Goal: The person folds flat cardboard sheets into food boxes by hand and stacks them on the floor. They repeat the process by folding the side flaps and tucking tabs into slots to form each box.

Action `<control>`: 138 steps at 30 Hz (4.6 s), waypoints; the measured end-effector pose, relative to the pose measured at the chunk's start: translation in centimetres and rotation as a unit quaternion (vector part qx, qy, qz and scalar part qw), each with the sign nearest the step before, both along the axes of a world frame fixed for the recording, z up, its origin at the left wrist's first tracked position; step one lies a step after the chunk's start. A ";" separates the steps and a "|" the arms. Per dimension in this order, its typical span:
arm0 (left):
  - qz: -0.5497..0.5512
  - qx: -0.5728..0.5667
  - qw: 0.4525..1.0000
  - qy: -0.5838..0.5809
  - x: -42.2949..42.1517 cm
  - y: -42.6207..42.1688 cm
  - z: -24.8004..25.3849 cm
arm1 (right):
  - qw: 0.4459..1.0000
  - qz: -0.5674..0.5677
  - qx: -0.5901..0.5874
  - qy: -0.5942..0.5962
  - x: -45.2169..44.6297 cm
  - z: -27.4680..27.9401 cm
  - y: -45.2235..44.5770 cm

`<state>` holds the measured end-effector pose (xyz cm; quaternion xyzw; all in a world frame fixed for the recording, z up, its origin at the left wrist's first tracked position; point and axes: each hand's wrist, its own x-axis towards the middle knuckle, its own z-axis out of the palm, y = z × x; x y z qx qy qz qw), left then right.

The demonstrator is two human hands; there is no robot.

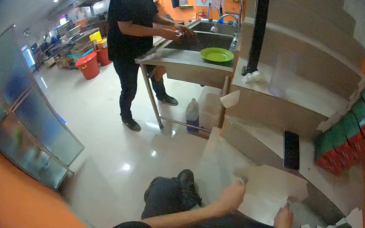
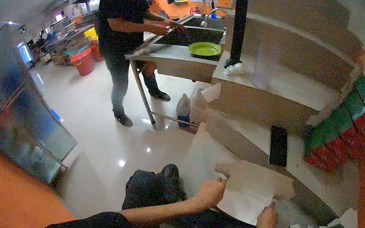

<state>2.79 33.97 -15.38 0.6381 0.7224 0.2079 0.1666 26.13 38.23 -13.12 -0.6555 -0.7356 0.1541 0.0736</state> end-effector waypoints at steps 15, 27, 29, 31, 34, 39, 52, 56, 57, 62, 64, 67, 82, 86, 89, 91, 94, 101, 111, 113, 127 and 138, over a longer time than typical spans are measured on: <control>-0.011 -0.024 0.998 -0.051 0.7 -2.6 1.1 | 0.996 -0.060 0.067 0.005 -0.8 1.0 -0.6; -0.005 0.049 0.996 -0.070 1.2 -3.5 2.0 | 0.996 -0.005 0.089 0.030 0.9 -0.8 0.0; -0.048 0.160 0.985 -0.032 1.2 -3.8 2.9 | 0.990 0.009 0.124 0.066 0.9 -1.3 0.2; -0.144 0.309 0.940 0.033 0.9 -4.2 2.7 | 0.992 0.008 0.113 0.061 1.0 -0.9 -0.6; -0.246 0.147 0.950 0.122 1.3 -4.6 -0.9 | 0.995 0.002 0.089 0.041 0.2 0.0 -0.2; -0.258 0.107 0.953 0.121 1.2 -3.9 -3.6 | 0.980 0.036 0.178 0.083 -0.5 0.3 0.8; -0.404 0.075 0.887 0.211 -5.4 -0.5 -1.4 | 0.922 0.374 -0.101 -0.008 -8.9 2.3 -2.0; -0.420 0.068 0.887 0.178 -5.3 -0.5 -2.5 | 0.938 0.334 -0.086 0.043 -8.7 3.8 -2.9; -0.423 0.061 0.892 0.148 -4.7 -0.8 -2.4 | 0.934 0.343 -0.089 0.043 -8.8 4.1 -2.9; -0.420 0.022 0.894 0.157 -3.1 -0.5 -3.6 | 0.934 0.343 -0.075 0.071 -8.9 4.3 -2.8; -0.413 0.025 0.896 0.160 -2.8 -0.5 -2.9 | 0.936 0.334 -0.076 0.086 -8.7 4.0 -2.6; -0.421 0.020 0.888 0.185 -2.4 -0.2 -1.8 | 0.939 0.327 -0.075 0.081 -8.6 4.0 -2.5; -0.441 0.060 0.880 0.166 -3.1 0.8 -2.4 | 0.937 0.336 -0.056 0.074 -8.6 4.2 -2.7; -0.443 0.027 0.880 0.167 -3.0 0.9 -2.4 | 0.939 0.331 -0.058 0.077 -8.8 4.7 -2.9; -0.432 0.042 0.888 0.153 -3.3 0.9 -2.8 | 0.937 0.337 -0.060 0.066 -8.6 4.3 -2.7; -0.440 0.066 0.882 0.155 -3.3 0.8 -3.0 | 0.939 0.327 -0.065 0.082 -8.8 4.8 -3.0; -0.441 0.101 0.865 0.217 -3.3 0.6 -3.4 | 0.943 0.313 -0.073 0.092 -8.9 4.7 -3.0; -0.439 0.065 0.878 0.181 -3.0 0.8 -3.8 | 0.941 0.317 -0.077 0.089 -8.8 4.6 -3.0; -0.435 0.063 0.879 0.186 -3.1 0.6 -2.8 | 0.940 0.321 -0.082 0.075 -8.6 4.3 -2.8; -0.439 0.057 0.878 0.184 -3.1 0.7 -2.9 | 0.940 0.335 -0.063 0.023 -8.4 3.0 -2.4; -0.410 0.073 0.892 0.177 -2.9 0.9 -3.3 | 0.945 0.311 -0.084 0.058 -8.7 3.0 -2.5; -0.449 0.059 0.870 0.196 -3.3 0.9 -2.5 | 0.943 0.319 -0.080 0.047 -7.7 0.9 -1.7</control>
